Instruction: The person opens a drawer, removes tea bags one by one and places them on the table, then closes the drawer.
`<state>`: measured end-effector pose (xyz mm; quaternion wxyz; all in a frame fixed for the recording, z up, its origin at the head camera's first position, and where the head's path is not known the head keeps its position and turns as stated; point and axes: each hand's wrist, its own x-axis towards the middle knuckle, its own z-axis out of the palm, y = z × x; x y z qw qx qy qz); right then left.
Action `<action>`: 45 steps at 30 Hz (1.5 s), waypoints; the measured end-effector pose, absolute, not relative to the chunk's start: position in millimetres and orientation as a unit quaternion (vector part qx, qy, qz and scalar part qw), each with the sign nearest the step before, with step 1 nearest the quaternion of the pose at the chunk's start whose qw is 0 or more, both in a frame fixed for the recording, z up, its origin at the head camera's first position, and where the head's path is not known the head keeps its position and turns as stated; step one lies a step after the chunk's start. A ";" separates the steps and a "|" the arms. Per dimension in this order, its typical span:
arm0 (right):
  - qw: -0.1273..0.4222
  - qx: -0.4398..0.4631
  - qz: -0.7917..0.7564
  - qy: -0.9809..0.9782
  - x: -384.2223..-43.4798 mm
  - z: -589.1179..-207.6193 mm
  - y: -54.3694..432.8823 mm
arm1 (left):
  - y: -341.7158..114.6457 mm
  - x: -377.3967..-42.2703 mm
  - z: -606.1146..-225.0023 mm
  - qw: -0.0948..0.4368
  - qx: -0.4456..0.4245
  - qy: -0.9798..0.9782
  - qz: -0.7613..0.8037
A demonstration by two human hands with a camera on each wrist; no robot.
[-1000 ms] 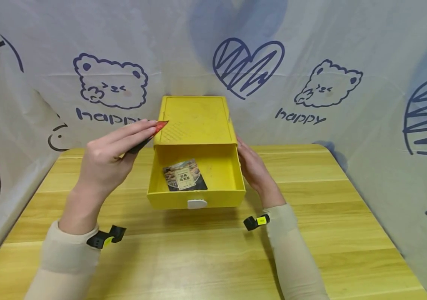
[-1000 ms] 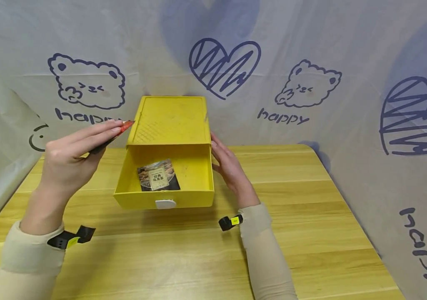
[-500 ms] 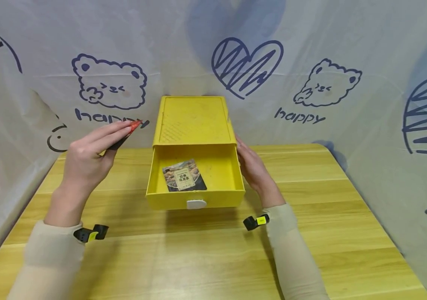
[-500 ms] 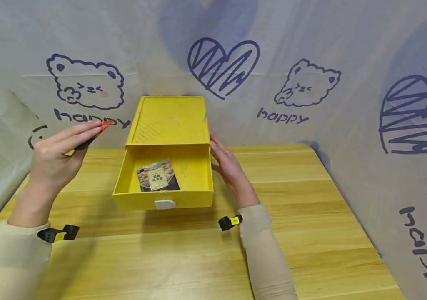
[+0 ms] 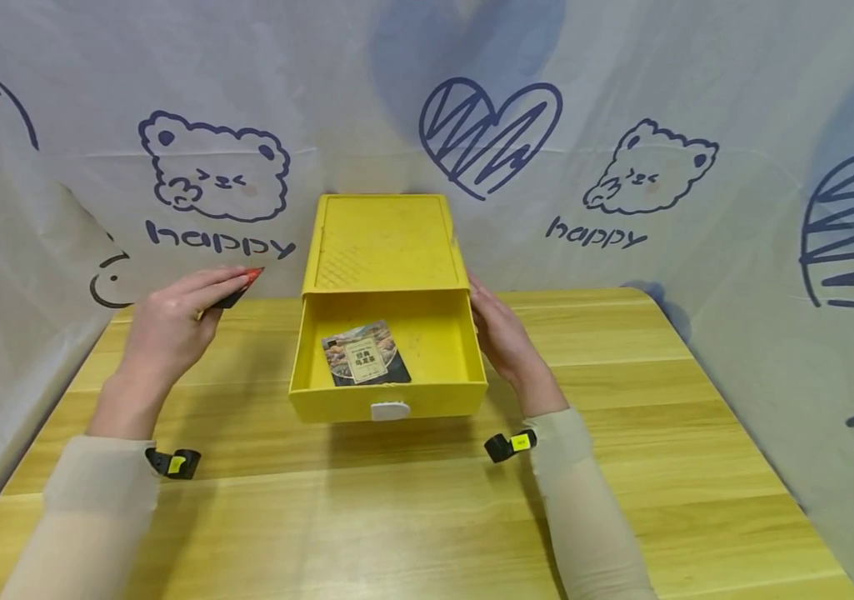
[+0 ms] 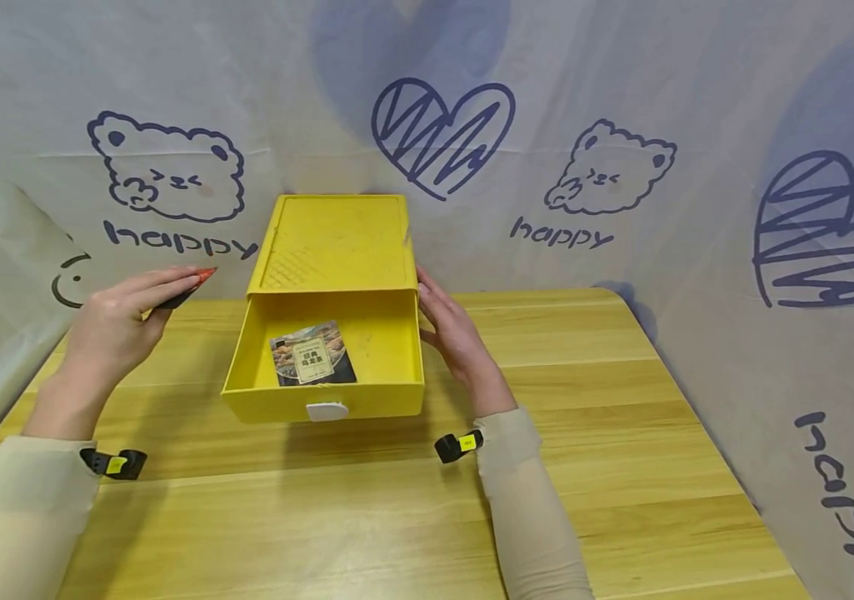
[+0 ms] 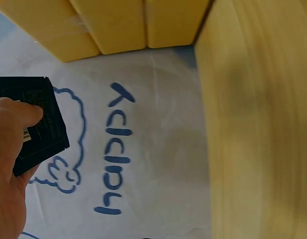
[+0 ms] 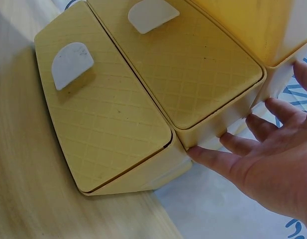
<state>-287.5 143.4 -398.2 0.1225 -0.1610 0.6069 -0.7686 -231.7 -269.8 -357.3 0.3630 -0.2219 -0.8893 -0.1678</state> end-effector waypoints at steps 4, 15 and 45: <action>0.121 -0.165 -0.768 0.606 -287.5 -398.0 144.2 | -274.8 -239.4 -365.9 0.338 -0.222 -0.899 -0.167; 0.121 -0.164 -0.768 0.607 -287.6 -396.9 146.6 | -286.3 -259.0 -384.2 0.263 -0.204 -0.929 -0.159; 0.120 -0.158 -0.776 0.599 -286.4 -396.8 143.0 | -311.0 -303.3 -414.0 0.030 -0.125 -0.987 -0.093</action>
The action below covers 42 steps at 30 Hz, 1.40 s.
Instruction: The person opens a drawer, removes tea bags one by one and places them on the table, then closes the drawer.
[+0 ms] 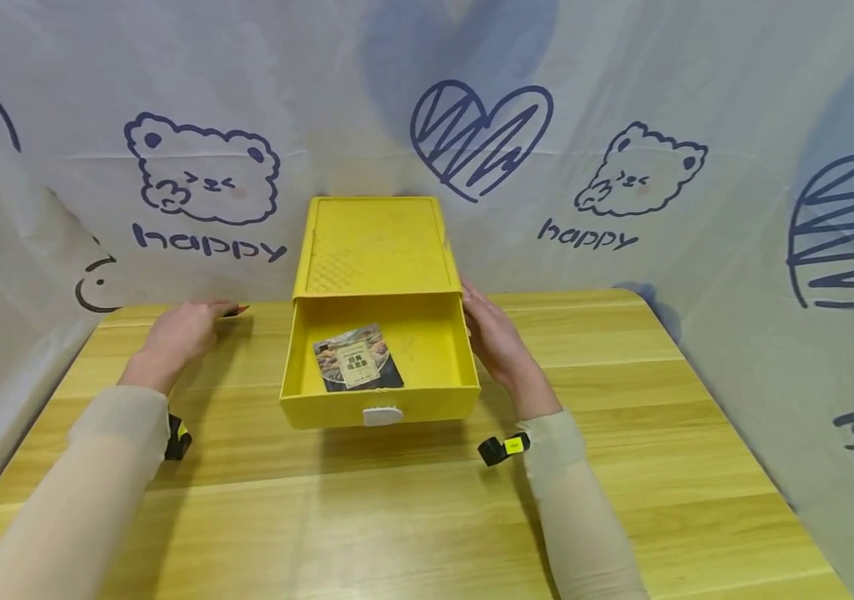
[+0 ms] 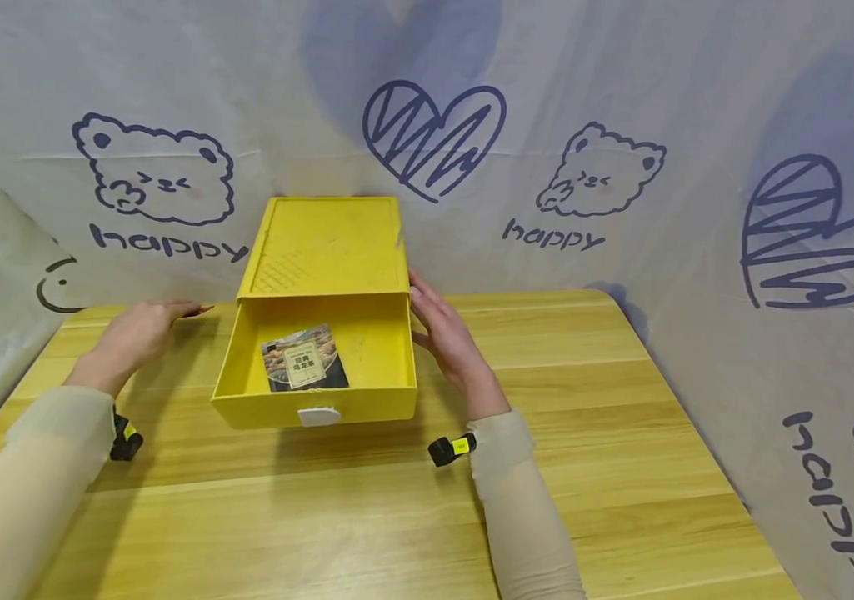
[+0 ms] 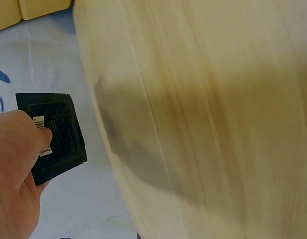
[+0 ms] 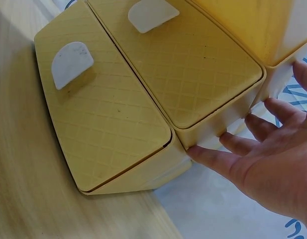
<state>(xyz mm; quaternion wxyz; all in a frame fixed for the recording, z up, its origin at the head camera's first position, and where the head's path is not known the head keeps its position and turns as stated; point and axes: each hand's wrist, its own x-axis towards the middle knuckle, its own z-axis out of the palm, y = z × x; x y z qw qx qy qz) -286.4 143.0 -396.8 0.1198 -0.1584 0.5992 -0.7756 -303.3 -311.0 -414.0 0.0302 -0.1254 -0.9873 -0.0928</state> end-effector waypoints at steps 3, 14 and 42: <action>0.120 -0.158 -0.773 0.603 -286.4 -396.8 143.0 | -313.5 -305.9 -415.8 0.012 -0.122 -0.989 -0.082; 0.123 -0.161 -0.770 0.605 -285.5 -395.7 142.9 | -316.9 -307.5 -427.8 -0.075 -0.107 -0.988 -0.078; 0.118 -0.162 -0.764 0.612 -285.6 -396.1 143.1 | -313.5 -319.2 -439.4 -0.135 -0.070 -0.982 -0.112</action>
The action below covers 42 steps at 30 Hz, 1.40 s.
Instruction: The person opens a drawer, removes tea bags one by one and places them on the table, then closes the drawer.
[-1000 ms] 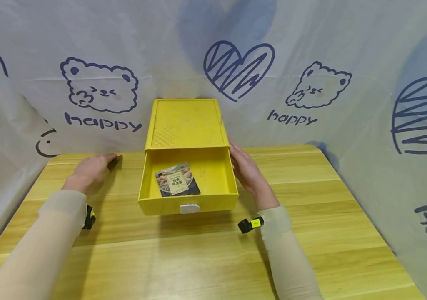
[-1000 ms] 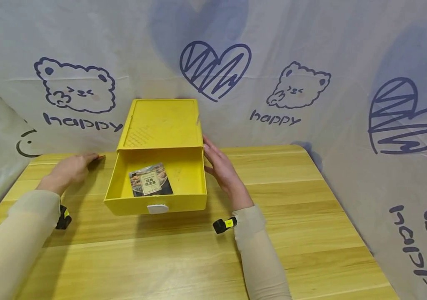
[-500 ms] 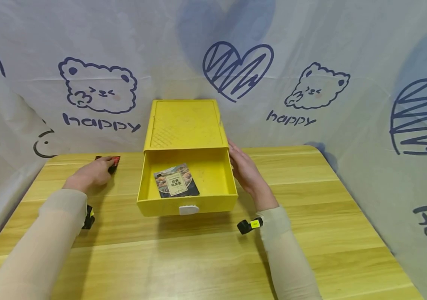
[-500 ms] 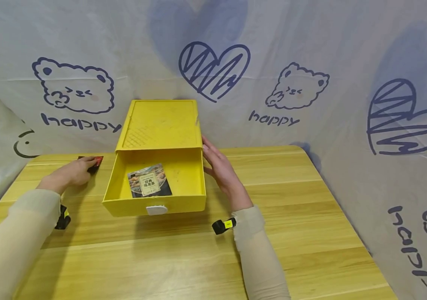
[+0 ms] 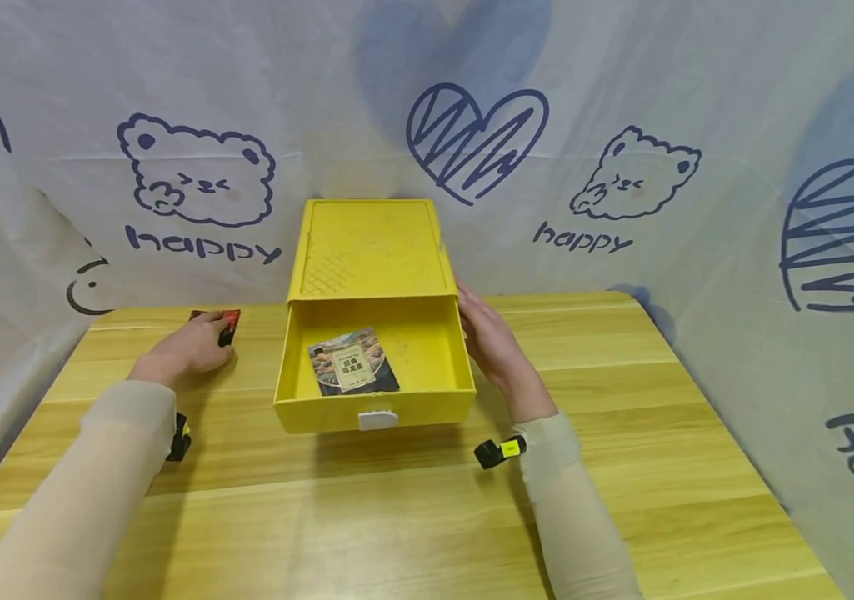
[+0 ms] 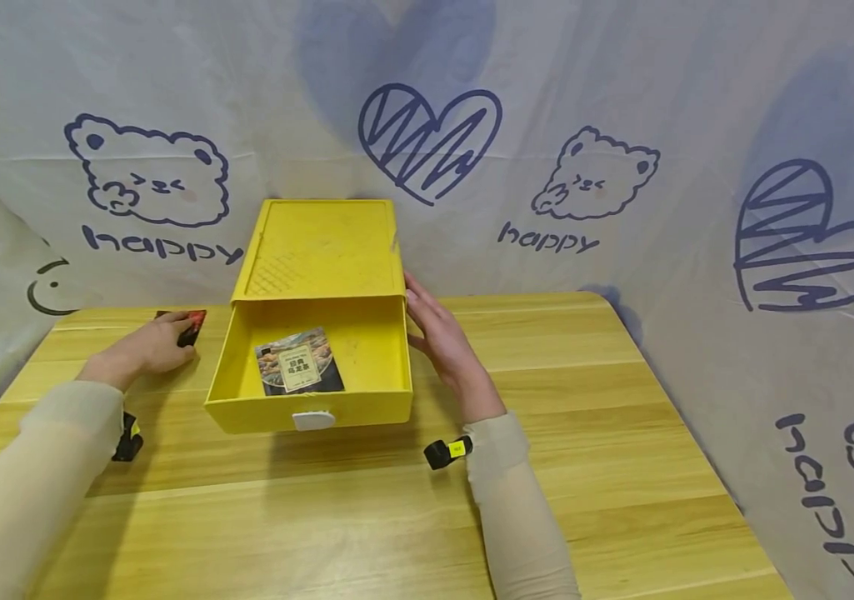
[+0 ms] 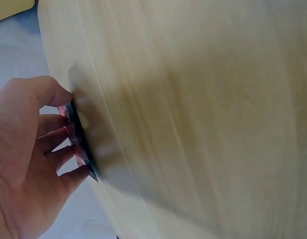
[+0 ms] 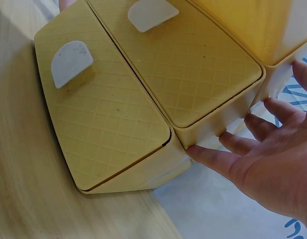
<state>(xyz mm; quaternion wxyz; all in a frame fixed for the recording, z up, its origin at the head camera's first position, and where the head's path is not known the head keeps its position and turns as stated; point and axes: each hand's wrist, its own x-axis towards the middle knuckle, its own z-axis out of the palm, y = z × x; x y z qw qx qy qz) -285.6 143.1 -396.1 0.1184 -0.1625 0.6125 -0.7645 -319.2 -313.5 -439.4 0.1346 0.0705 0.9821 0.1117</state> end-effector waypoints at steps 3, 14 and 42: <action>0.117 -0.162 -0.764 0.614 -284.9 -396.1 142.7 | -314.2 -319.4 -441.1 0.131 0.073 0.983 0.111; 0.117 -0.159 -0.761 0.617 -285.0 -396.7 141.7 | -314.5 -312.6 -444.0 0.103 0.087 0.983 0.125; 0.117 -0.164 -0.765 0.611 -286.6 -397.3 142.5 | -272.4 -260.8 -399.1 -0.159 0.154 0.958 0.180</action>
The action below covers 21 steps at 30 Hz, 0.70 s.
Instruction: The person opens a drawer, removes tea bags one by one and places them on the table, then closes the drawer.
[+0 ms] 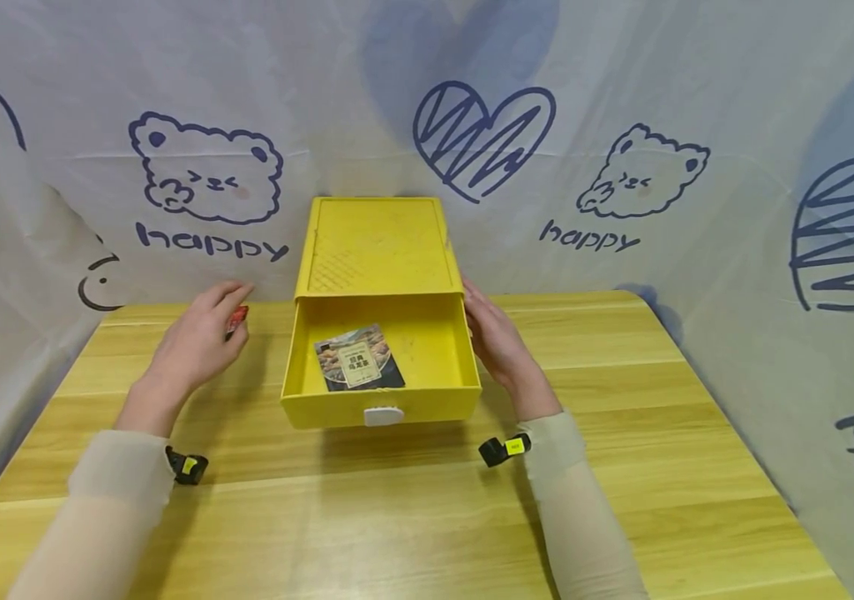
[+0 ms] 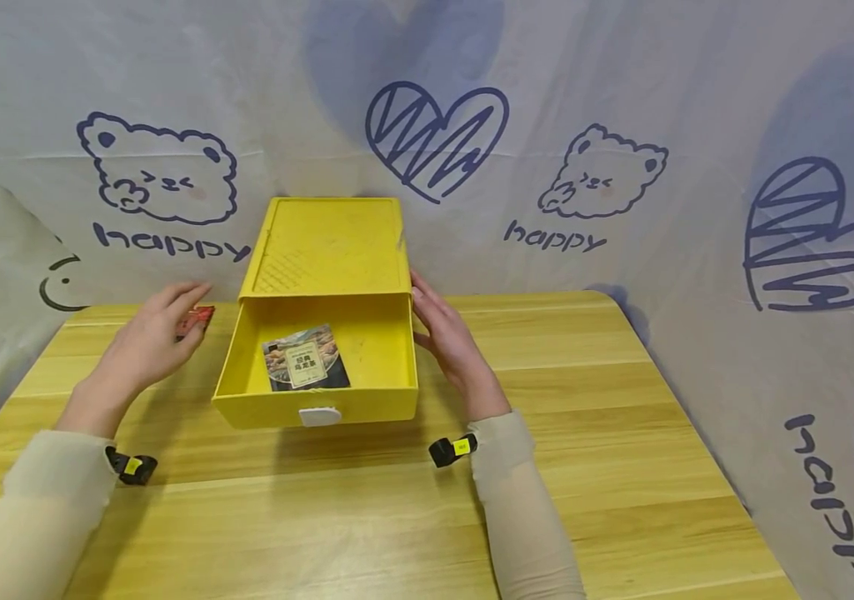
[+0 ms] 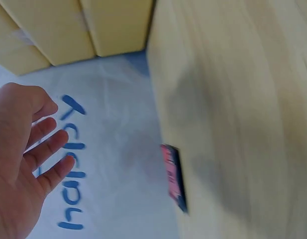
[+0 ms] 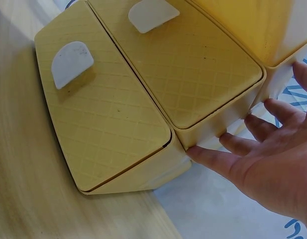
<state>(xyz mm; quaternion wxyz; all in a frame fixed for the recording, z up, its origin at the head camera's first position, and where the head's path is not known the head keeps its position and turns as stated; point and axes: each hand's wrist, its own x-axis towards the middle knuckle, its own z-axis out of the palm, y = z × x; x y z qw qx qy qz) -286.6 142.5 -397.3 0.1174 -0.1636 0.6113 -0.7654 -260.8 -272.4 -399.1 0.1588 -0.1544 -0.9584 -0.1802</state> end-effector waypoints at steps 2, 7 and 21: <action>0.117 -0.164 -0.765 0.611 -286.6 -397.1 142.8 | -267.2 -256.8 -395.0 0.183 -0.163 -0.952 -0.181; 0.120 -0.166 -0.769 0.606 -286.2 -396.6 142.5 | -254.9 -246.6 -382.6 0.232 -0.188 -0.937 -0.180; 0.119 -0.176 -0.773 0.598 -285.7 -396.7 142.8 | -226.8 -221.2 -344.4 0.323 -0.267 -0.892 -0.168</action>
